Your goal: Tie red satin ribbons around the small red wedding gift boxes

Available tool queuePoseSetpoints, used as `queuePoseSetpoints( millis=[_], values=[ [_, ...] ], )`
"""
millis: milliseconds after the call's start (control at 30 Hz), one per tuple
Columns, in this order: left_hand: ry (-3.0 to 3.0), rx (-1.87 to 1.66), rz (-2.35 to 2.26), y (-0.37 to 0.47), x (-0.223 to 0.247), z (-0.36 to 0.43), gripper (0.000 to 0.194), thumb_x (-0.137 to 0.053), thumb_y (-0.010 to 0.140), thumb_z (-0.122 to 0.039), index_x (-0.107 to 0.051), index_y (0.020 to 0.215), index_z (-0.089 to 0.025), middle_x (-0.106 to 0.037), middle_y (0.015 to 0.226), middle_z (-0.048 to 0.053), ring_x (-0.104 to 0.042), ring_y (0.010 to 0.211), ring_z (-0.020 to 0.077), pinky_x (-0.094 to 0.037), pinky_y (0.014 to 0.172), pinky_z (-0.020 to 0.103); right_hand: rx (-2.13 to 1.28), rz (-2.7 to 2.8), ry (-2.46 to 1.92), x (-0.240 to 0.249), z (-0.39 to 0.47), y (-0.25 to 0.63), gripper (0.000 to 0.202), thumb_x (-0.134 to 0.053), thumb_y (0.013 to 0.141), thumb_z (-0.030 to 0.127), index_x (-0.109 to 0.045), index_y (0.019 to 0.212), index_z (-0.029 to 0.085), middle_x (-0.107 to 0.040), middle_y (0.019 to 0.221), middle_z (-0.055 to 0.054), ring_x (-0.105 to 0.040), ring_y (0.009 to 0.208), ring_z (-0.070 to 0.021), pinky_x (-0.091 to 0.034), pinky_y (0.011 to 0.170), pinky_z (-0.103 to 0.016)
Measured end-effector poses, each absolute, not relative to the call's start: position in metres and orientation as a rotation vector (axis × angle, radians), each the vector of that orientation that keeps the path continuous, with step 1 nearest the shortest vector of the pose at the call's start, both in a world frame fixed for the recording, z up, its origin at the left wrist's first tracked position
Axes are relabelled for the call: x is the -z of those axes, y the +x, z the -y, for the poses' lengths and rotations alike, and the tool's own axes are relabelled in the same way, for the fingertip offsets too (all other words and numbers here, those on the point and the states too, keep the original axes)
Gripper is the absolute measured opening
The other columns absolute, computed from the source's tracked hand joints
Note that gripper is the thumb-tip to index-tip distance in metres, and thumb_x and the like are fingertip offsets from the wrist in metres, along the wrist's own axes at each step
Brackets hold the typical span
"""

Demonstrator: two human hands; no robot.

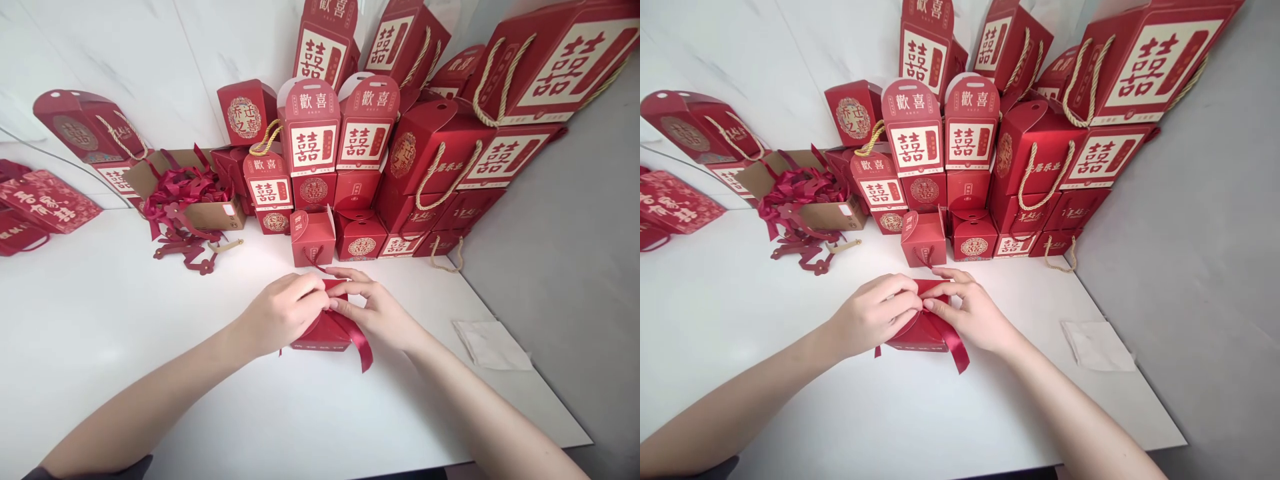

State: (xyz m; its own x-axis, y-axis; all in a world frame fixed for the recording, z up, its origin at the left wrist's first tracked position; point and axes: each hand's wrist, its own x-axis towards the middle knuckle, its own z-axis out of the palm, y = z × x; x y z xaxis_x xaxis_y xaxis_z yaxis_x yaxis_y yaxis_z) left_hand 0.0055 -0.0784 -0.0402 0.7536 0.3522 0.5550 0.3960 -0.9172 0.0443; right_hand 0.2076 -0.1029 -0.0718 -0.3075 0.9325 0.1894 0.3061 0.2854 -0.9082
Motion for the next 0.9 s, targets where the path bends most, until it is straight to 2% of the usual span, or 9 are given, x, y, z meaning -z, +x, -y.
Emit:
queuePoseSetpoints(
  millis=[100,167,300,367,433,600,700,800,900],
  values=[
    [-2.806,0.769,0.554,0.007,0.037,0.081,0.019,-0.048,0.091,-0.009,-0.058,0.077,-0.017,-0.06,0.08,0.003,-0.052,0.069,0.0134,-0.045,0.069,0.028,-1.224,1.68,-1.068,0.072,0.101,0.209,0.013,-0.07,0.084,0.037,-0.078,0.094,0.032,-0.063,0.13,-0.003,-0.048,0.132,-0.0255,-0.034,0.112,-0.048],
    [-2.712,0.717,0.689,0.007,0.033,0.083,0.017,-0.053,0.09,-0.015,-0.056,0.073,-0.017,-0.059,0.076,0.003,-0.051,0.069,0.0154,-0.042,0.068,0.031,-1.264,1.617,-1.077,0.072,0.1,0.209,0.013,-0.072,0.081,0.038,-0.079,0.09,0.031,-0.065,0.127,-0.003,-0.051,0.13,-0.0264,-0.035,0.112,-0.048],
    [-2.683,0.588,1.201,0.001,0.019,0.086,0.032,-0.071,0.078,-0.039,-0.054,0.062,-0.018,-0.056,0.065,0.002,-0.05,0.068,0.0182,-0.035,0.066,0.033,-1.244,1.564,-1.13,0.072,0.1,0.209,0.012,-0.075,0.078,0.039,-0.079,0.084,0.028,-0.064,0.13,-0.005,-0.052,0.13,-0.0278,-0.034,0.112,-0.049],
    [-2.889,0.5,1.428,-0.004,0.012,0.083,0.037,-0.073,0.073,-0.051,-0.058,0.062,-0.018,-0.057,0.064,0.001,-0.052,0.067,0.0175,-0.037,0.064,0.031,-1.227,1.567,-1.135,0.073,0.101,0.209,0.011,-0.075,0.079,0.037,-0.079,0.083,0.028,-0.063,0.131,-0.005,-0.052,0.129,-0.0275,-0.033,0.113,-0.05],
    [-3.067,0.453,1.644,-0.008,0.007,0.079,0.038,-0.068,0.075,-0.057,-0.064,0.068,-0.02,-0.06,0.068,0.0,-0.054,0.066,0.0163,-0.039,0.06,0.028,-1.219,1.574,-1.136,0.074,0.101,0.209,0.01,-0.074,0.08,0.036,-0.078,0.083,0.028,-0.062,0.132,-0.005,-0.053,0.129,-0.0271,-0.033,0.113,-0.049],
    [-3.274,0.426,2.009,-0.01,0.007,0.07,0.032,-0.065,0.079,-0.054,-0.071,0.081,-0.022,-0.063,0.07,-0.001,-0.05,0.056,0.0118,-0.036,0.05,0.024,-1.21,1.597,-1.142,0.075,0.102,0.208,0.012,-0.071,0.082,0.037,-0.077,0.082,0.026,-0.061,0.133,-0.006,-0.054,0.127,-0.0263,-0.035,0.111,-0.048],
    [-3.391,0.351,2.117,-0.009,0.007,0.068,0.031,-0.066,0.079,-0.051,-0.068,0.078,-0.021,-0.06,0.064,-0.003,-0.044,0.049,0.0093,-0.034,0.046,0.023,-1.204,1.618,-1.137,0.073,0.103,0.208,0.014,-0.072,0.081,0.038,-0.074,0.081,0.024,-0.061,0.132,-0.007,-0.053,0.127,-0.0269,-0.034,0.111,-0.049],
    [-3.479,0.368,2.052,-0.013,0.006,0.066,0.03,-0.066,0.079,-0.048,-0.065,0.073,-0.019,-0.061,0.066,-0.002,-0.05,0.057,0.0108,-0.038,0.051,0.022,-1.21,1.642,-1.144,0.068,0.104,0.213,0.017,-0.069,0.084,0.038,-0.069,0.077,0.023,-0.06,0.133,-0.007,-0.051,0.13,-0.0269,-0.032,0.112,-0.05],
    [-3.449,0.308,2.015,-0.02,0.003,0.064,0.031,-0.066,0.079,-0.047,-0.063,0.069,-0.018,-0.061,0.065,-0.001,-0.048,0.057,0.0109,-0.035,0.05,0.023,-1.209,1.657,-1.175,0.061,0.105,0.223,0.02,-0.063,0.088,0.037,-0.063,0.074,0.023,-0.058,0.137,-0.004,-0.05,0.131,-0.0263,-0.032,0.112,-0.051]
  ],
)
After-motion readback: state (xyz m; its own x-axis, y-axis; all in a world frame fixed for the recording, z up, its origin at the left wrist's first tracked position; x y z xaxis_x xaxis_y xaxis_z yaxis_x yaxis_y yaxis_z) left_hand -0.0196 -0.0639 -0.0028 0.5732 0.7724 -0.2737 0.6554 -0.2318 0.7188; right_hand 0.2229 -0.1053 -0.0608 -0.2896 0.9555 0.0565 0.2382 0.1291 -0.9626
